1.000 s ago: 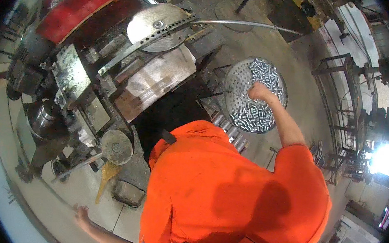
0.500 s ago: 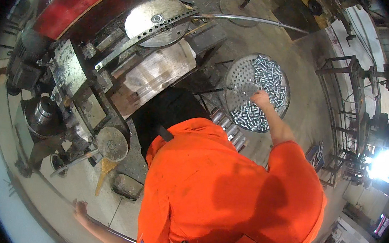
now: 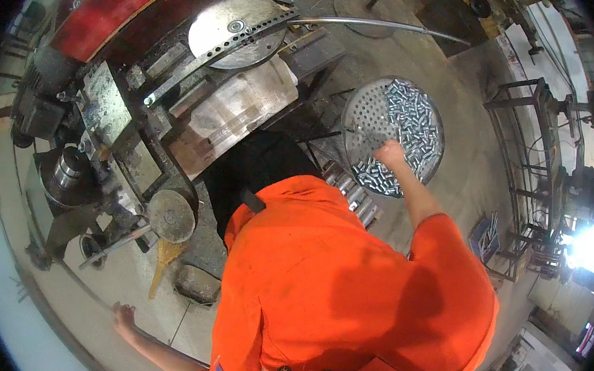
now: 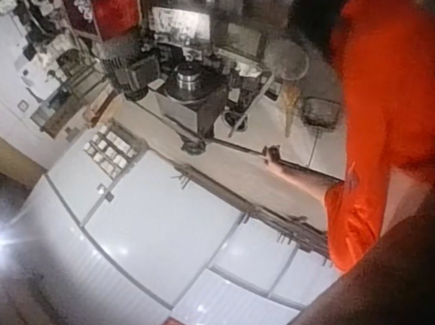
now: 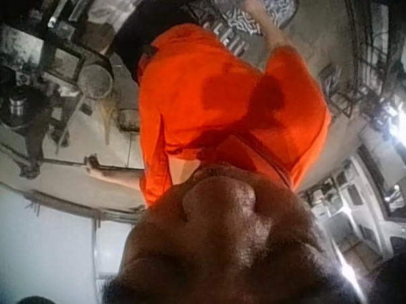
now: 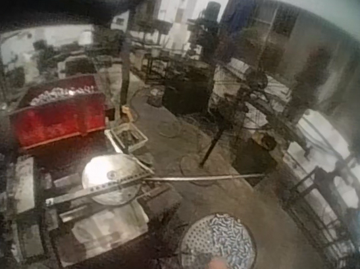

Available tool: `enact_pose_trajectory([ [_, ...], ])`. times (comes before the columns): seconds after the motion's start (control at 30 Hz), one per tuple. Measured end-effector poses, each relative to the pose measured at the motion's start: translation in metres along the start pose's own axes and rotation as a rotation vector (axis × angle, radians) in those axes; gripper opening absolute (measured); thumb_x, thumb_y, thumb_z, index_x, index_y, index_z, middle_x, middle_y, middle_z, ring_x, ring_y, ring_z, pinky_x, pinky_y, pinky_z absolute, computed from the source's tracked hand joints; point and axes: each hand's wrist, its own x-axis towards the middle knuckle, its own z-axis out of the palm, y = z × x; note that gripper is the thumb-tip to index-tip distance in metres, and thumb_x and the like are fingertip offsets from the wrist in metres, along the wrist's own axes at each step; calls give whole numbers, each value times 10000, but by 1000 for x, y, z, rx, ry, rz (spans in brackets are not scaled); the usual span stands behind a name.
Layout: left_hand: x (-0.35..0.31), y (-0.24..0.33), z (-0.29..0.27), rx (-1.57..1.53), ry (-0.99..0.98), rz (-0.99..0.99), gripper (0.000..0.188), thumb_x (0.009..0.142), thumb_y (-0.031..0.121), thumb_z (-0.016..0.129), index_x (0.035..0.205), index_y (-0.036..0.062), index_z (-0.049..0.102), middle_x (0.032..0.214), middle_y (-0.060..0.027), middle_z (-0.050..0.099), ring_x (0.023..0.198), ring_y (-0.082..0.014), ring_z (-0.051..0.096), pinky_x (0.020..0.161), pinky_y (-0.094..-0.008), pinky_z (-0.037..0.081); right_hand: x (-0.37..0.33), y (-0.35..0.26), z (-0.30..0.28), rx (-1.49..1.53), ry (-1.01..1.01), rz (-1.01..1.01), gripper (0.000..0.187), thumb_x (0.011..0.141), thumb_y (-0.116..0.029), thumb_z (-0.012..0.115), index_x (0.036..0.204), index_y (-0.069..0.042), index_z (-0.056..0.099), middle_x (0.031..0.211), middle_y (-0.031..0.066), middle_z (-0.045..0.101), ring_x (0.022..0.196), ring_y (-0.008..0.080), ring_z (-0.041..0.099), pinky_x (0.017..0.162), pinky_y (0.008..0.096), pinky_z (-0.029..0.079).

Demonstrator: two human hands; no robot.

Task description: The person operates a metal cutting machine by inserting metal rods into the chuck, pulling a lever to cut, and collecting the resulting small metal pieces. The person repeats this process multiple times, placing the cut pieces into a perforated metal basket.

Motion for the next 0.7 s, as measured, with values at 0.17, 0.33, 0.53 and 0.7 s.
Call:
enact_pose_trajectory([
  [0.17, 15, -13, -29, -136, -79, 80, 407, 787, 79, 612, 1163, 6, 475, 864, -94, 512, 764, -223, 531, 726, -424, 478, 20, -20, -21, 28, -124, -9, 213, 698, -245, 542, 825, -154, 686, 984, 79, 645, 933, 280, 583, 841, 338, 457],
  [0.33, -8, -7, 6, -9, -14, 118, 366, 801, 158, 622, 1139, 32, 565, 897, -145, 597, 752, -266, 599, 713, -437, 501, 2, -51, -119, -1, -275, -29, 389, 673, -327, 591, 941, -50, 645, 1114, 225, 570, 1065, 288, 557, 926, 363, 430],
  [0.53, -98, 52, 77, 1466, 419, 417, 375, 810, 251, 653, 1031, -44, 585, 766, -128, 593, 718, -217, 598, 685, -353, 500, 4, -81, -157, 402, 37, -343, 158, 658, -179, 603, 782, -125, 684, 1009, 163, 620, 913, 294, 595, 817, 356, 473],
  [0.7, -152, 131, 155, 761, 145, 542, 406, 871, 204, 546, 1231, 19, 515, 1063, -154, 617, 923, -211, 606, 811, -335, 476, -46, -225, -268, 967, 149, -722, 230, 583, -115, 628, 793, -60, 703, 950, 127, 607, 941, 263, 582, 819, 327, 462],
])
